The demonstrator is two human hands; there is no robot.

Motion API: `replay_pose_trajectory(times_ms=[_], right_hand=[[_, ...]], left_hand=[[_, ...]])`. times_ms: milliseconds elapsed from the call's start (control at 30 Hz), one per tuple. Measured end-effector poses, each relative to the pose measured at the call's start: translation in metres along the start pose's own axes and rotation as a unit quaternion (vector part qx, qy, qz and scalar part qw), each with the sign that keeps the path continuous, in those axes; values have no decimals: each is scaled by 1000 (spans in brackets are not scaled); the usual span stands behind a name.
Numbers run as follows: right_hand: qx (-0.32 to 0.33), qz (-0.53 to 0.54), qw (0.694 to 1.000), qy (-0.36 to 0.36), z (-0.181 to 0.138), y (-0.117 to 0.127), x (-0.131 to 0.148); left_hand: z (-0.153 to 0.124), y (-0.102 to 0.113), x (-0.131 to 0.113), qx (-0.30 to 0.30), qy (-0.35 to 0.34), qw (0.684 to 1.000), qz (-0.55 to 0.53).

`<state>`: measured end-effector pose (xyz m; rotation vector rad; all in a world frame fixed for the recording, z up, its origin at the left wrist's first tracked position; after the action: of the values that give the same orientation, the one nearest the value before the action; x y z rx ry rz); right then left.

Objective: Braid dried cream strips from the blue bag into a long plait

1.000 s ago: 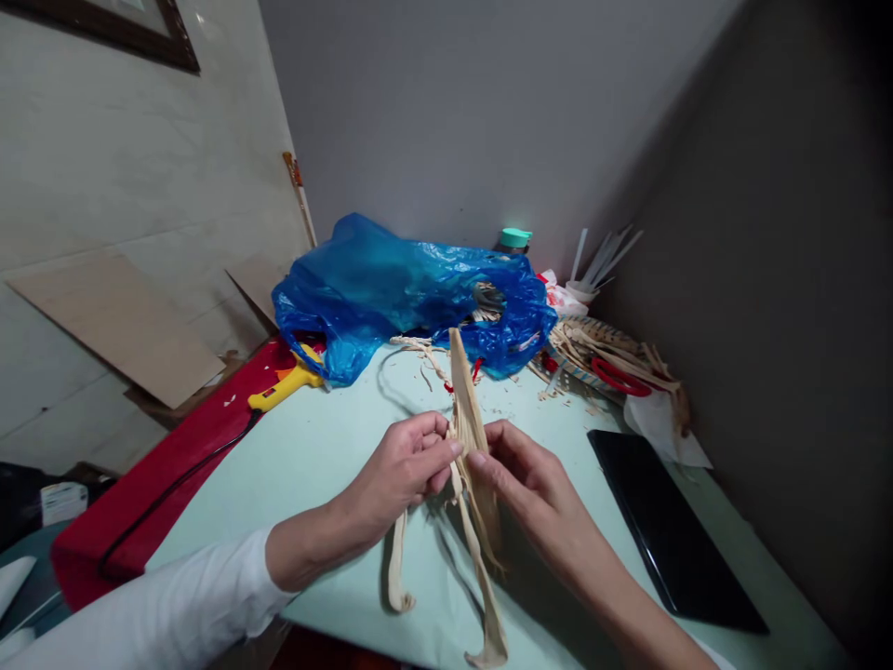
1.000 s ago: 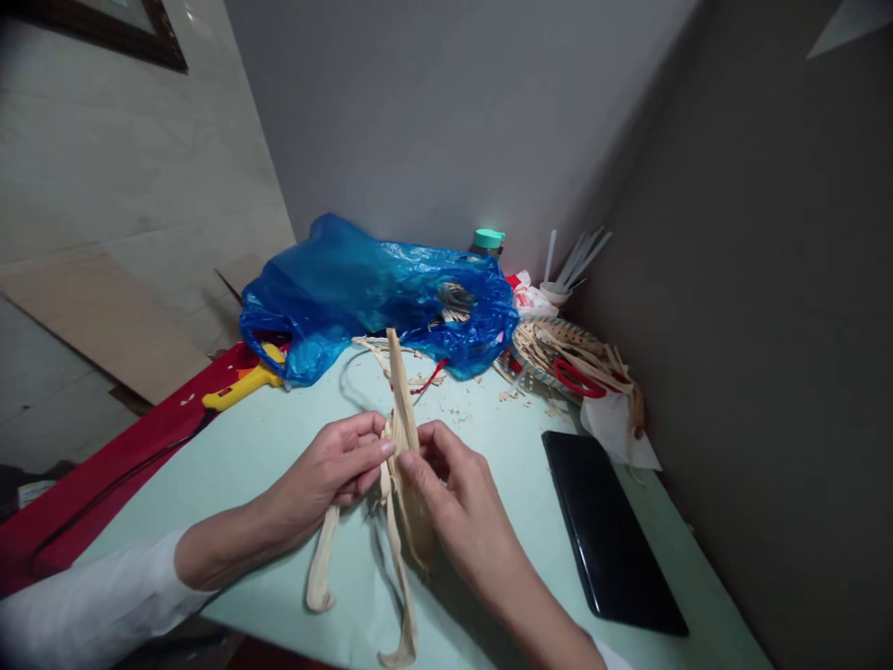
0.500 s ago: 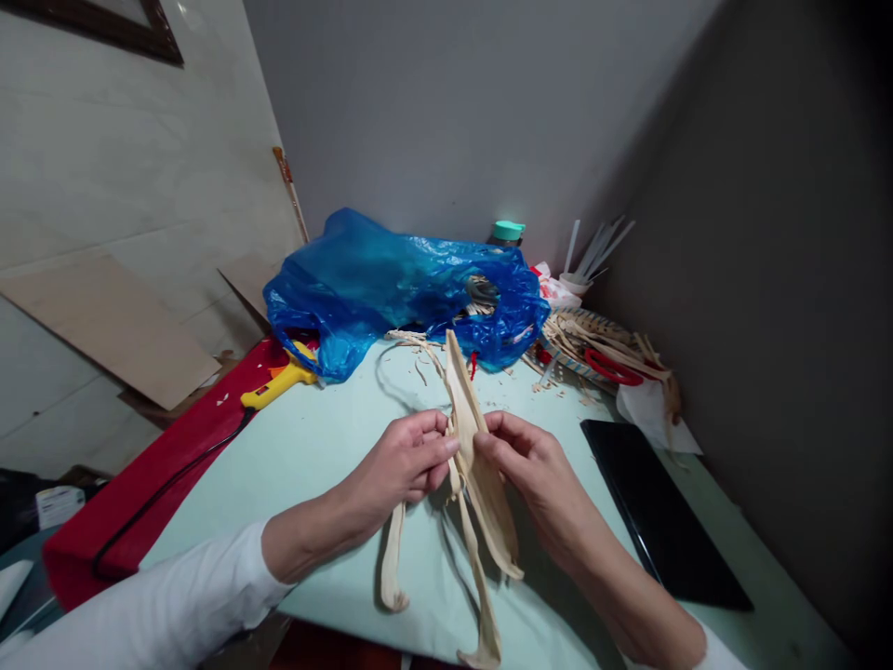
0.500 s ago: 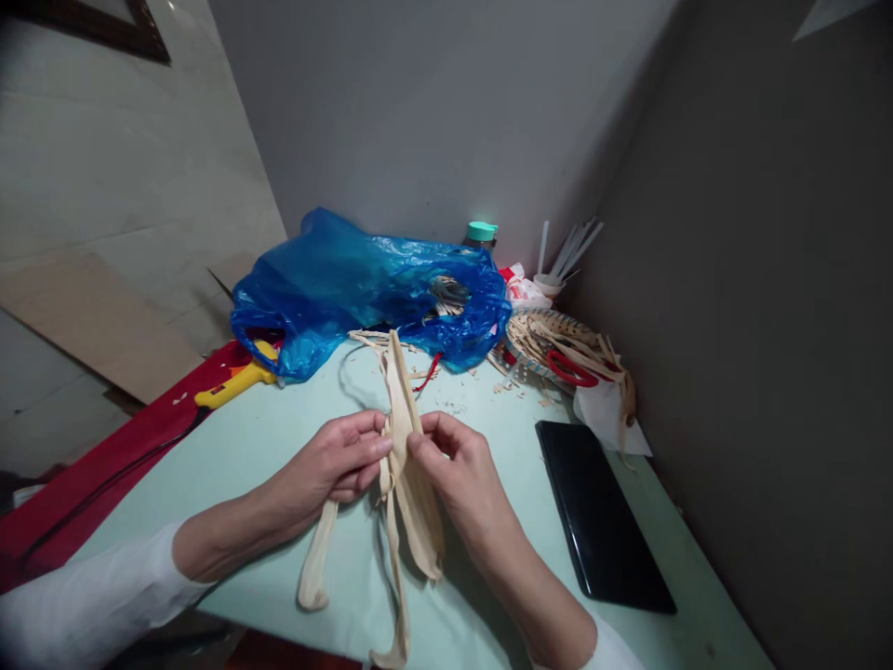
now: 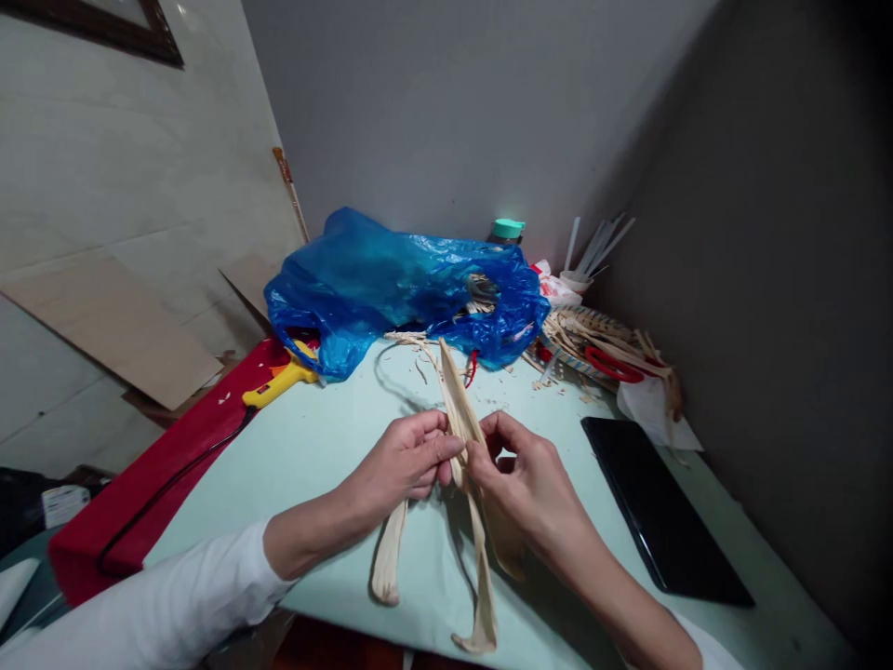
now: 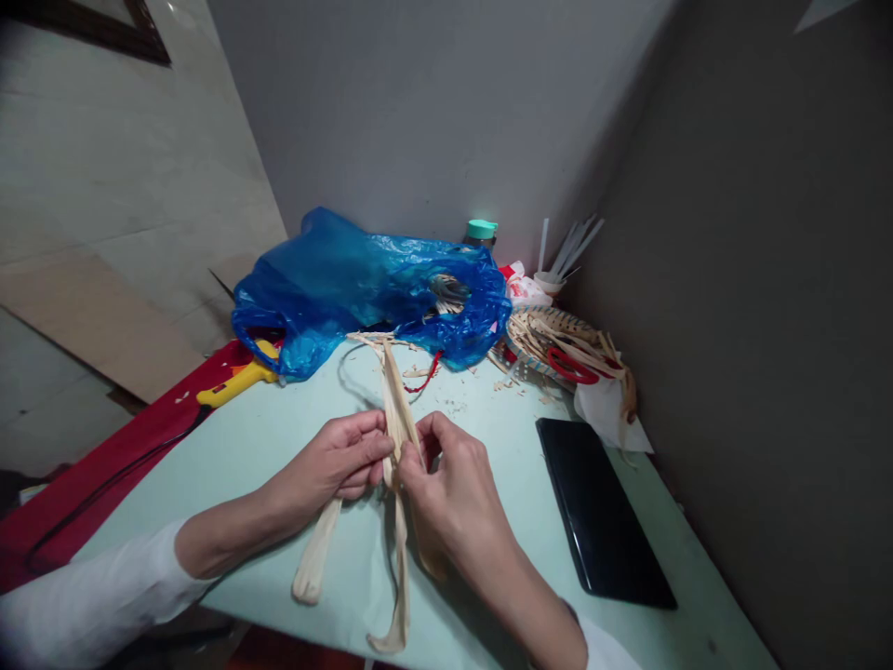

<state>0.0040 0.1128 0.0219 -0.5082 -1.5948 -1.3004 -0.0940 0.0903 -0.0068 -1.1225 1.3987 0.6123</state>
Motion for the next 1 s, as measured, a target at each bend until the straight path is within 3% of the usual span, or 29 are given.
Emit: replay_pose_trajectory(times_ms=[167, 333, 567, 700, 867, 1000], right_hand=[[-17, -72, 997, 29, -4, -2, 5], [1, -49, 999, 21, -2, -4, 7], [54, 107, 992, -34, 3, -11, -3], [114, 251, 961, -40, 4, -23, -14], [134, 341, 930, -44, 5, -33, -26], [135, 407, 903, -34, 6, -33, -18]], left_hand=[[-1, 7, -3, -37, -9, 997, 69], [-2, 11, -13, -68, -42, 988, 133], [3, 6, -2, -15, -31, 999, 36], [5, 6, 0, -5, -21, 1000, 7], [6, 6, -1, 1, -34, 999, 0], [10, 15, 3, -15, -27, 1000, 0]])
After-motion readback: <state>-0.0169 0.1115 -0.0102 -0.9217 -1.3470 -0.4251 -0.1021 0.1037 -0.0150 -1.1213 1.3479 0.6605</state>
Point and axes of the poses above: each hand's wrist, its own z-axis towards the middle knuckle, its own y-axis out of the back of the hand, x = y × z, the point moved 10 cm from there along z, towards the middle knuckle, and after that the axes turned 8 degrees about x, right-handed, at the moved point
